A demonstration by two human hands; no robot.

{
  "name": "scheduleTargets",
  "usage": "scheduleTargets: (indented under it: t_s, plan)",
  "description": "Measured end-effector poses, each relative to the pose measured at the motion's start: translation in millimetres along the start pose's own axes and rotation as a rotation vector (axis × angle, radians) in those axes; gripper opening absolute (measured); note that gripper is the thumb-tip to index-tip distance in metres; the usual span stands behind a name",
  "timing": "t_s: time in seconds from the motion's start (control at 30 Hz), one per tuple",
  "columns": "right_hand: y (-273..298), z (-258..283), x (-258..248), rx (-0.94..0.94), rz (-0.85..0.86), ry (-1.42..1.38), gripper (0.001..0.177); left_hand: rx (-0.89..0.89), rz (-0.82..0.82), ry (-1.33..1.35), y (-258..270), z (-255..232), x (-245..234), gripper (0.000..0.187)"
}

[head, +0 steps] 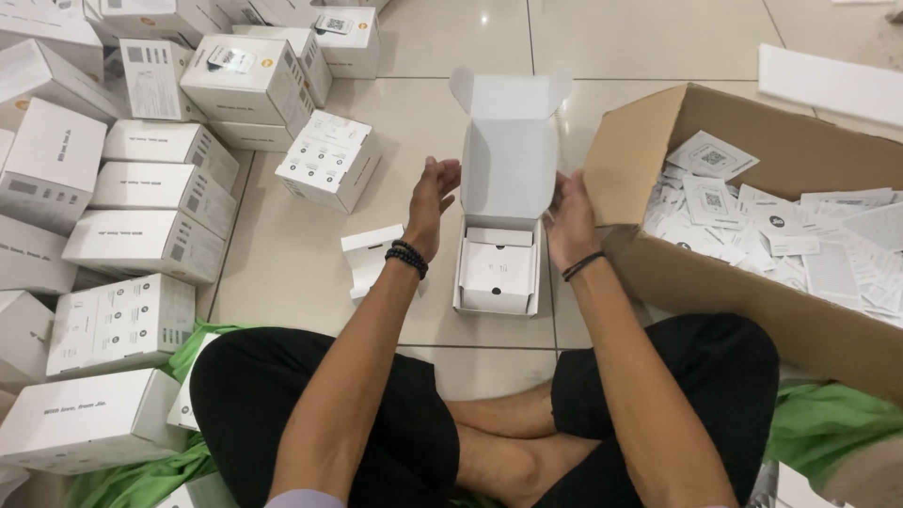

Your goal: The person packages electronics manuals and labels into white boxes on the floor.

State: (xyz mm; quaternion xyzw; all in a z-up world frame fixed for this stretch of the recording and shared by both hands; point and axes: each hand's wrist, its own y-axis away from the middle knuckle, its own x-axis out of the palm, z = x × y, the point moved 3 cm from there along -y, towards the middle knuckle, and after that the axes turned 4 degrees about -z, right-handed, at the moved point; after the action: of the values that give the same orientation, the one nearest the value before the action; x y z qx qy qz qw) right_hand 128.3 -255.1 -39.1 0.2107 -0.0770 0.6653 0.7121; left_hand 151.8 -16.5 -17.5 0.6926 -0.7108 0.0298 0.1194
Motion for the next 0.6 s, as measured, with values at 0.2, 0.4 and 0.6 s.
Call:
scheduleTargets:
  t_s: [0.2, 0.4, 0.6]
  plan:
    - [48.4, -17.0, -24.4, -0.108, 0.198, -0.385, 0.061, -0.070, 0.111, -0.178, 56.1, -14.3, 1.7, 0.090]
    - [113.2, 8.8, 6.7, -0.082, 0.061, -0.154, 0.051, -0.104, 0.091, -0.322, 97.4, -4.5, 2.0, 0.088]
    - [131.8, -7.8, 1.6, -0.033, 0.083, -0.042, 0.055, -0.042, 0.217, -0.293, 145.7, -4.3, 10.1, 0.076]
